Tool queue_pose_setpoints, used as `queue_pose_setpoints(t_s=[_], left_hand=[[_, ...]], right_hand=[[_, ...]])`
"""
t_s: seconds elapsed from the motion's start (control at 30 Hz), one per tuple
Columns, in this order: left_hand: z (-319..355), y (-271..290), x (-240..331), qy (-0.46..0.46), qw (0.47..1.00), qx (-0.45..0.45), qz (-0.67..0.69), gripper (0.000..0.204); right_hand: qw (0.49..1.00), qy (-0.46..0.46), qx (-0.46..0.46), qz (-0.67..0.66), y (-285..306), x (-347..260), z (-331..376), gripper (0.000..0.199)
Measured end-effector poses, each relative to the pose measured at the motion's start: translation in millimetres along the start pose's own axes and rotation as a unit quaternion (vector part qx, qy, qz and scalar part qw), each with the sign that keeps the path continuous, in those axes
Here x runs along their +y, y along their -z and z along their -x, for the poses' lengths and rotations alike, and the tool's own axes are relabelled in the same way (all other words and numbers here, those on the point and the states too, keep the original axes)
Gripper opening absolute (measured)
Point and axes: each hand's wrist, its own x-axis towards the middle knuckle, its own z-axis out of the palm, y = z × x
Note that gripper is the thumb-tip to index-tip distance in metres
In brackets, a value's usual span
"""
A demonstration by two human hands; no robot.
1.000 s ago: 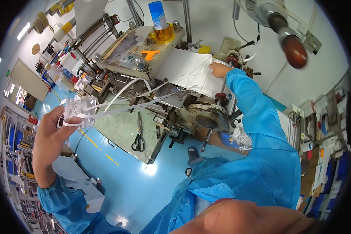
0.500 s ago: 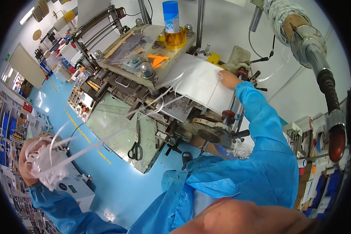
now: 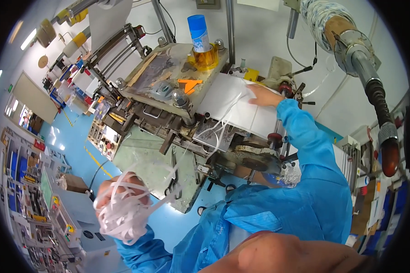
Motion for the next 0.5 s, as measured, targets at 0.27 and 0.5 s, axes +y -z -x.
queue_pose_setpoints(t_s=[0.27, 0.5], left_hand=[[7.6, -10.8, -16.5, 0.248, 0.942, 0.204, -0.094, 0.022], [15.2, 23.3, -75.4, 0.294, 0.773, 0.128, -0.547, 0.034]], right_hand=[[0.95, 0.297, 0.05, -0.081, -5.4, -229.8, 43.6, 0.094], [0.955, 0.13, 0.183, -0.194, -67.4, -217.3, -0.8, 0.014]])
